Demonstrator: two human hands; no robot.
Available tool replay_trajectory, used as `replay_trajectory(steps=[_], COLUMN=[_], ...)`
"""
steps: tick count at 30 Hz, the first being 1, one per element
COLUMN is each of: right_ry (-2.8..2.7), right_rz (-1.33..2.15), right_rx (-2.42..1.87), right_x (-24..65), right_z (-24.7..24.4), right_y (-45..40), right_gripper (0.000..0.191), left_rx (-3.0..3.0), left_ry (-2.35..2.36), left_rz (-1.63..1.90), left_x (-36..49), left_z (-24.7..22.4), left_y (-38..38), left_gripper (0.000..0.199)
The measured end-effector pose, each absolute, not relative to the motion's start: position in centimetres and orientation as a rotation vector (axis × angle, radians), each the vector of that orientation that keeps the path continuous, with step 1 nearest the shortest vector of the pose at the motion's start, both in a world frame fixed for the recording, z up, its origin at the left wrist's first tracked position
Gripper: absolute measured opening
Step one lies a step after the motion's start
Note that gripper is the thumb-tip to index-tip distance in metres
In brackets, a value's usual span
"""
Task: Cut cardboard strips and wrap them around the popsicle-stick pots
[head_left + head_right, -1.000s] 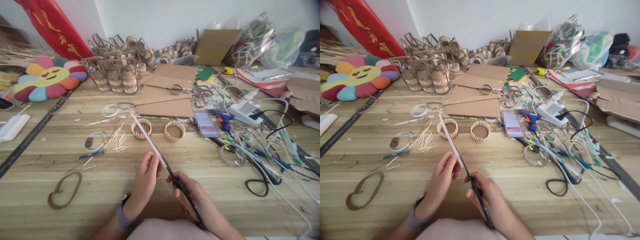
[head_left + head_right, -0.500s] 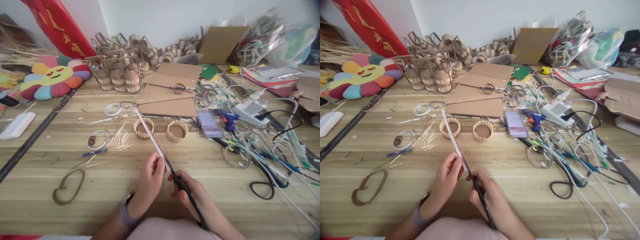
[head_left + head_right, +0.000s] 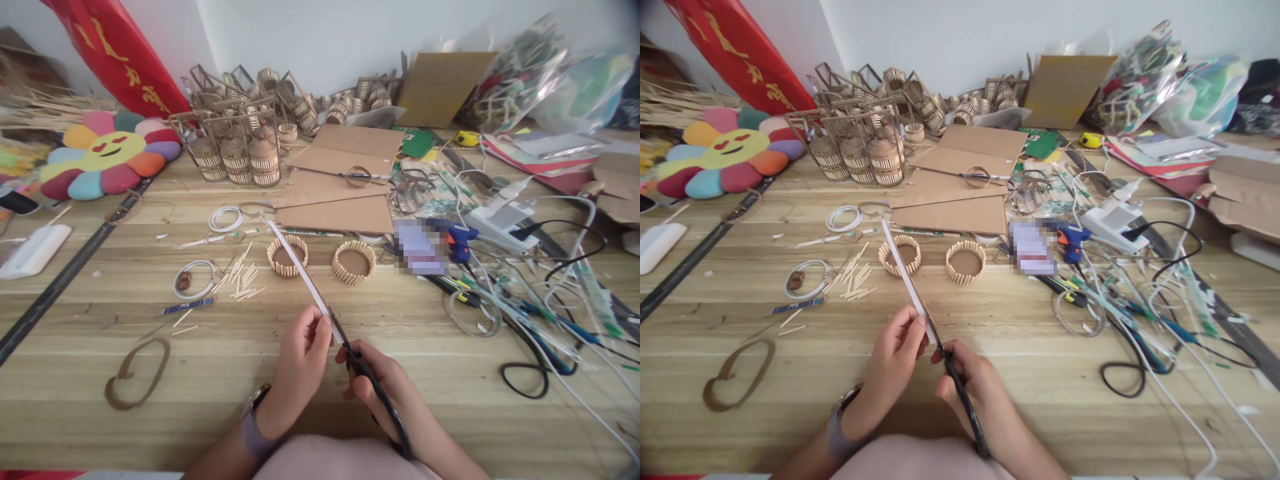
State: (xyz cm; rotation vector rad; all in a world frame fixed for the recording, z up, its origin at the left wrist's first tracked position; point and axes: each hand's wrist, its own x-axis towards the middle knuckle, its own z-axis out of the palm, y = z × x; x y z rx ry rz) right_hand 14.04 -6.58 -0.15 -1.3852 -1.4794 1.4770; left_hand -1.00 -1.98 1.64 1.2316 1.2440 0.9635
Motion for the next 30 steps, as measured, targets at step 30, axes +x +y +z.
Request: replay_trajectory(steps=[30], right_ry=[-1.438], right_rz=[1.458], right_rx=[-1.400], right_x=[13.76], right_z=[0.35], right_y=[-6.32], right_gripper=[0.082], left_rx=[1.237], left_ry=[1.129], left_rz=[0.876], left_x=[-1.18], left_z=[1.73], left_y=[-2.62], left_gripper=[0.030])
